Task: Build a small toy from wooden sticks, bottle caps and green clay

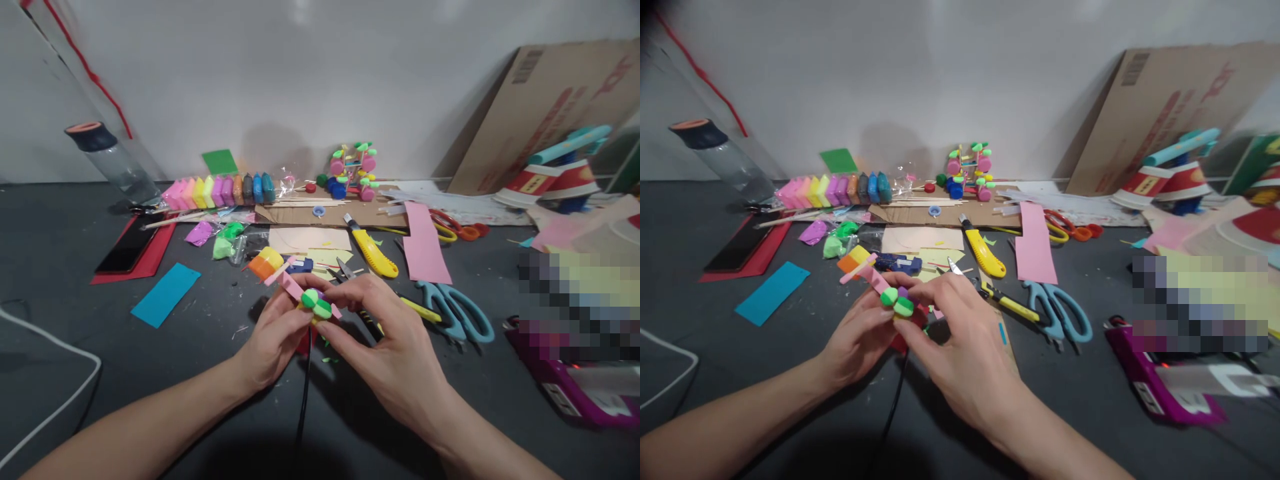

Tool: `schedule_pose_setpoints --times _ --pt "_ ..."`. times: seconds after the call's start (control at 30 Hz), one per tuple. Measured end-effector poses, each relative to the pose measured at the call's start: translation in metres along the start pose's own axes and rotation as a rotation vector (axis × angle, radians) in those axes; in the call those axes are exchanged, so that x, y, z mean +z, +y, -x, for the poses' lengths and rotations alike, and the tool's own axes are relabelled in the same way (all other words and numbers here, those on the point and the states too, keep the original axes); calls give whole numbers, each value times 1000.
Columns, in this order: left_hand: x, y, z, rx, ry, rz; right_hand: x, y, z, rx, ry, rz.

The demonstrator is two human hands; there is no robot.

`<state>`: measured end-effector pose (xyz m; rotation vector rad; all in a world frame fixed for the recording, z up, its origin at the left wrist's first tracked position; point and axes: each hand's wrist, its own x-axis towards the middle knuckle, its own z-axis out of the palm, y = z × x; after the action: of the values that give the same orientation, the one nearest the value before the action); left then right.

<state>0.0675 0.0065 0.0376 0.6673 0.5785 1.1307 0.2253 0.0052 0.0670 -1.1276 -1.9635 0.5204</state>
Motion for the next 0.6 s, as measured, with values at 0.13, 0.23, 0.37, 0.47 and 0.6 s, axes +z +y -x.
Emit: schedule_pose_setpoints --times 0.13,0.23,0.37,0.47,0.6 --pt "0 1 0 19 -17 10 1 1 0 -94 42 36" --pt "1 2 2 14 -19 38 2 1 1 -110 82 59" --pt "3 3 4 -2 -33 77 4 -1 2 -121 139 48" --pt "3 3 4 1 -52 81 6 -3 2 -139 168 41" --pt "4 5 4 14 -65 107 5 -1 2 -152 152 -21"
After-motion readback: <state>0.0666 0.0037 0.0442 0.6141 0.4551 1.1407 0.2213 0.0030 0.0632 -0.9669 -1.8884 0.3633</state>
